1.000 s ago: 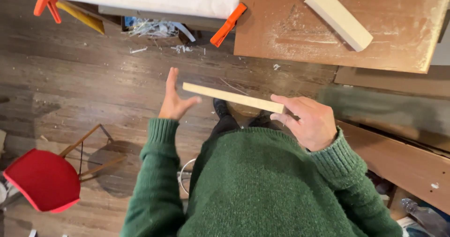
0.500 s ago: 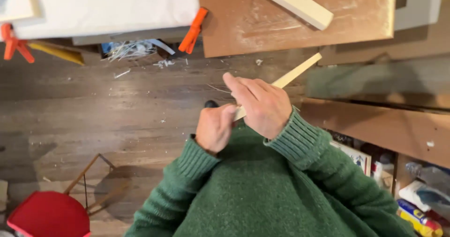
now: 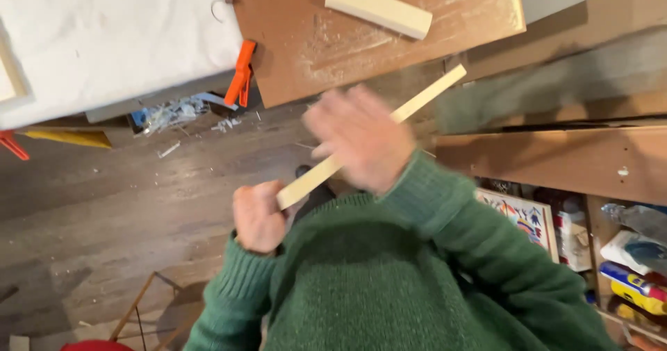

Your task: The person is sanding and cleaning the edges of a newly assembled wooden frame in a workshop.

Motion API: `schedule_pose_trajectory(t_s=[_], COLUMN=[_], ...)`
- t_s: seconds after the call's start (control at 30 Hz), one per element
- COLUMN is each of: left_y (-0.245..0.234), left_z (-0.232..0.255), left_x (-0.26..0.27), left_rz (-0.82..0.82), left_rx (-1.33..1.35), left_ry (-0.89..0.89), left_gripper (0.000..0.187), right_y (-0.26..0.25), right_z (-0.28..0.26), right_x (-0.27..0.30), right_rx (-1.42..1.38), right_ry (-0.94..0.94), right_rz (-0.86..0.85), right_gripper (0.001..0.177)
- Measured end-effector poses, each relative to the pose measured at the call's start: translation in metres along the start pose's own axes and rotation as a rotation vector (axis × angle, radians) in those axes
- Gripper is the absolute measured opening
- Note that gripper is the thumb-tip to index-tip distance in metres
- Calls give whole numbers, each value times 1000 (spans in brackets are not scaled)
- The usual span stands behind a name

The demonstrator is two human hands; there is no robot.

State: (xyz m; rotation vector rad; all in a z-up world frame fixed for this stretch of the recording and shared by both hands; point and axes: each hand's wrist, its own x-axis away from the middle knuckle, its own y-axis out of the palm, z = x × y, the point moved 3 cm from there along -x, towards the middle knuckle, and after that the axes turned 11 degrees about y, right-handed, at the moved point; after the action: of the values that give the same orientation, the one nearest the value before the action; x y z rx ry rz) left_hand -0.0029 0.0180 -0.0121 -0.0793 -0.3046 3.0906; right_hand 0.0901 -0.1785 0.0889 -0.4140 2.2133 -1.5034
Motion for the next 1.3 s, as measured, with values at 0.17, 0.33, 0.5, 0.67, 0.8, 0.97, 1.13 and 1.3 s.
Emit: schedule_pose_trajectory(t_s=[0.17,0.33,0.5,0.67,0.8,0.97,1.13,1.3], left_y=[-49,-31,-32,-81,-55,-3,-62,-59], left_z=[1,1,22,13,-5,-19,10,-6], left_x=[22,13,3,21,18,15,11,9], left_rz=[57,29,-123,69,-47,-142,-32,-220], left_rx=[17,-3,-294,-141,-291,-104,-467,-249], left_ry=[-23,-57,161,-62,81,-17,176,-11], left_gripper=[73,73,76,59,40,45,12,67], right_y=[43,27,27,53,19,26,20,41], right_z=[137,64,12,156,111,7,79,118], right_x=[38,23,33,49,29,26,27,37], right_rx=[338,126,4,319,253,-18,97,250], right_ry=[173,322,-186,150,286,-16,26,159], right_rz=[-9,-214,215,-191,-380,-7,53,-245], right_gripper=[34,52,58,41,36,42,33,24])
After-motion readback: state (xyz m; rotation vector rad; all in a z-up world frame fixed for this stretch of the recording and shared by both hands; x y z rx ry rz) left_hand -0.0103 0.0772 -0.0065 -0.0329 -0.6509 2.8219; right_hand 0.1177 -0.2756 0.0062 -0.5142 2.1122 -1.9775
